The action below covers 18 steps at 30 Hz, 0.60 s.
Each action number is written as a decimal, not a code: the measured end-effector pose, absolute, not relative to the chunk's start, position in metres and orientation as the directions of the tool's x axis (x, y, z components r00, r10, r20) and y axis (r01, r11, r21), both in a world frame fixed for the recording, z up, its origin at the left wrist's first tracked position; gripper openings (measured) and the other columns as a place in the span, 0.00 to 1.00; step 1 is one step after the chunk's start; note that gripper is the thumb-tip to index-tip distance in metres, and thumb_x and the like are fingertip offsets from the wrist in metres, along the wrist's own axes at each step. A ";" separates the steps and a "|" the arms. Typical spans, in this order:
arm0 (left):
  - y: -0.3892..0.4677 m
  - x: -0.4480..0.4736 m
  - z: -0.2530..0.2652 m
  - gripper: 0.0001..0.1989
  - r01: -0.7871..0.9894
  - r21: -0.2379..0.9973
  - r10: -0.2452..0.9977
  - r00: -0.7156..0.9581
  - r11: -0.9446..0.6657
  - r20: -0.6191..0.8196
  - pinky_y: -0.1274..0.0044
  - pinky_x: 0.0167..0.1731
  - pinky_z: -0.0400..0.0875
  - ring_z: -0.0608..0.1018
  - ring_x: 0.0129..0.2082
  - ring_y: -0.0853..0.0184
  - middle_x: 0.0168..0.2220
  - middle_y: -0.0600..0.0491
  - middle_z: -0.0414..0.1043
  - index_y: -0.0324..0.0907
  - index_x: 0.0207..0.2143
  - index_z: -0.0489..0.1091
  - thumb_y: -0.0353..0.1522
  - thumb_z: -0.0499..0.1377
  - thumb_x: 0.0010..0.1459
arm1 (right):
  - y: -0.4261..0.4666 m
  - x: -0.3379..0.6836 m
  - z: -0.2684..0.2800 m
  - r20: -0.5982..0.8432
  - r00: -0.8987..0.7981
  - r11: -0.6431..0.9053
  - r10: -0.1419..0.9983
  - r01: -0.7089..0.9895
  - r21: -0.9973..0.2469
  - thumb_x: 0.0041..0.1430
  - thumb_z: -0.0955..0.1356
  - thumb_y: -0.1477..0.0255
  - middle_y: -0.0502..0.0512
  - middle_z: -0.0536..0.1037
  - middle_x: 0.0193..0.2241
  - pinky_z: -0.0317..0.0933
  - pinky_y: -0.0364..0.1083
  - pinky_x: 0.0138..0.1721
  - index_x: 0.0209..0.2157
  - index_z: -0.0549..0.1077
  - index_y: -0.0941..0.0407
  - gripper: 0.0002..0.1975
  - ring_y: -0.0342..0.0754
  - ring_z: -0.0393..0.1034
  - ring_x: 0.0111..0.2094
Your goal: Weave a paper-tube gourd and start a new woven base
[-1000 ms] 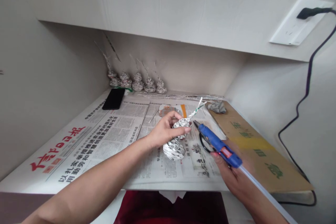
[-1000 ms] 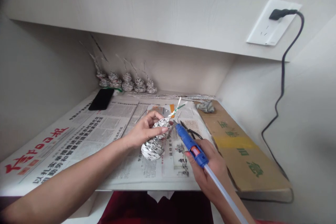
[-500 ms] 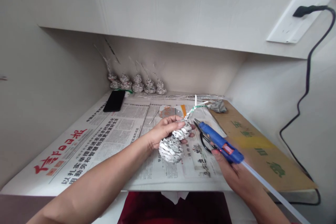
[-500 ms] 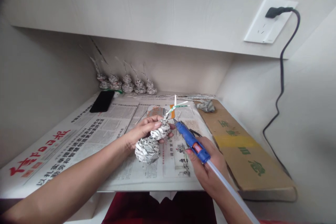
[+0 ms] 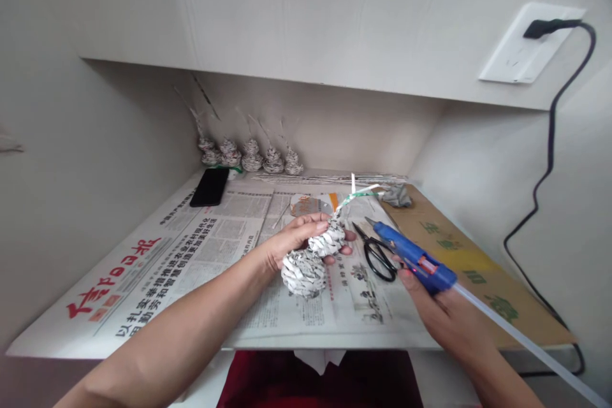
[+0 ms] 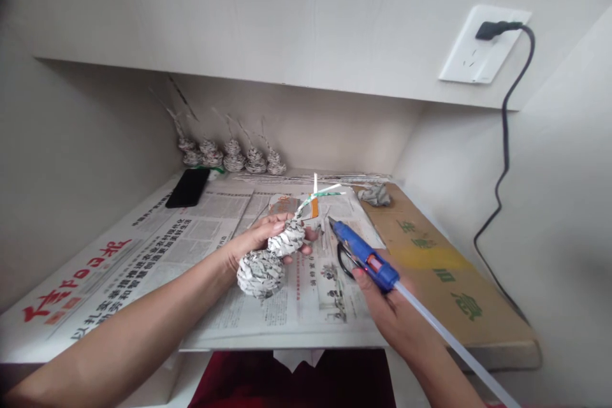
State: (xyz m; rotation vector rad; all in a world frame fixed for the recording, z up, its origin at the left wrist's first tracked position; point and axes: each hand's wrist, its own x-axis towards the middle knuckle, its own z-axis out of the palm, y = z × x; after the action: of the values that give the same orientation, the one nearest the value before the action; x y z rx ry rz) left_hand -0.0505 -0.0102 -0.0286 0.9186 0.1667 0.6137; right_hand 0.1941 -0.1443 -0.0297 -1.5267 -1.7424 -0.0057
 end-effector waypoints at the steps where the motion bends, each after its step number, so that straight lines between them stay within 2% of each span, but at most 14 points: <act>1: -0.010 -0.051 -0.029 0.17 -0.417 0.788 0.554 0.824 0.453 0.117 0.76 0.27 0.78 0.81 0.41 0.54 0.47 0.35 0.75 0.36 0.41 0.66 0.37 0.63 0.54 | -0.147 0.192 -0.028 0.539 0.028 0.282 0.842 0.828 -0.484 0.60 0.66 0.66 0.54 0.78 0.35 0.68 0.46 0.36 0.43 0.72 0.52 0.10 0.53 0.73 0.40; 6: -0.011 -0.051 -0.030 0.21 -0.357 0.817 0.511 0.855 0.452 0.091 0.76 0.27 0.77 0.81 0.40 0.54 0.46 0.36 0.76 0.35 0.44 0.67 0.38 0.65 0.51 | -0.151 0.176 -0.021 0.459 -0.040 0.303 0.887 0.800 -0.517 0.60 0.66 0.67 0.52 0.79 0.35 0.68 0.45 0.39 0.44 0.73 0.52 0.11 0.54 0.73 0.43; 11: -0.013 -0.053 -0.027 0.22 -0.319 0.840 0.463 0.881 0.438 0.093 0.74 0.28 0.76 0.81 0.39 0.54 0.44 0.38 0.76 0.38 0.42 0.66 0.39 0.68 0.48 | -0.139 0.180 -0.025 0.518 0.114 0.208 0.848 0.827 -0.522 0.61 0.65 0.63 0.55 0.80 0.39 0.68 0.48 0.40 0.42 0.75 0.53 0.12 0.54 0.75 0.42; 14: -0.008 -0.053 -0.026 0.23 -0.396 0.841 0.594 0.796 0.367 0.116 0.72 0.32 0.76 0.81 0.40 0.56 0.45 0.40 0.76 0.39 0.41 0.66 0.37 0.69 0.46 | -0.136 0.205 -0.024 0.585 0.156 0.139 0.796 0.894 -0.427 0.58 0.67 0.60 0.56 0.80 0.36 0.68 0.49 0.36 0.40 0.74 0.53 0.14 0.56 0.75 0.38; 16: -0.002 -0.053 -0.025 0.25 -0.456 0.852 0.729 0.670 0.256 0.139 0.71 0.38 0.75 0.80 0.41 0.59 0.45 0.41 0.75 0.38 0.42 0.66 0.34 0.71 0.43 | -0.135 0.229 -0.021 0.566 0.133 0.075 0.813 0.941 -0.329 0.54 0.69 0.58 0.56 0.80 0.33 0.66 0.49 0.30 0.39 0.74 0.52 0.15 0.54 0.75 0.31; 18: 0.006 -0.055 -0.026 0.29 -0.455 0.884 0.825 0.537 0.107 0.177 0.72 0.41 0.73 0.79 0.41 0.62 0.45 0.44 0.75 0.39 0.44 0.66 0.31 0.72 0.39 | -0.134 0.256 -0.017 0.483 0.125 0.038 0.867 0.949 -0.314 0.51 0.71 0.61 0.56 0.80 0.32 0.64 0.47 0.23 0.42 0.75 0.51 0.16 0.52 0.74 0.24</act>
State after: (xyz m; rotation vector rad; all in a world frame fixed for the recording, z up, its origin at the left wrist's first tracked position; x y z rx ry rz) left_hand -0.0546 0.0059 -0.0258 1.1031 0.4088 0.9814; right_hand 0.2562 -0.1339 -0.0168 -1.8373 -1.7508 -0.1858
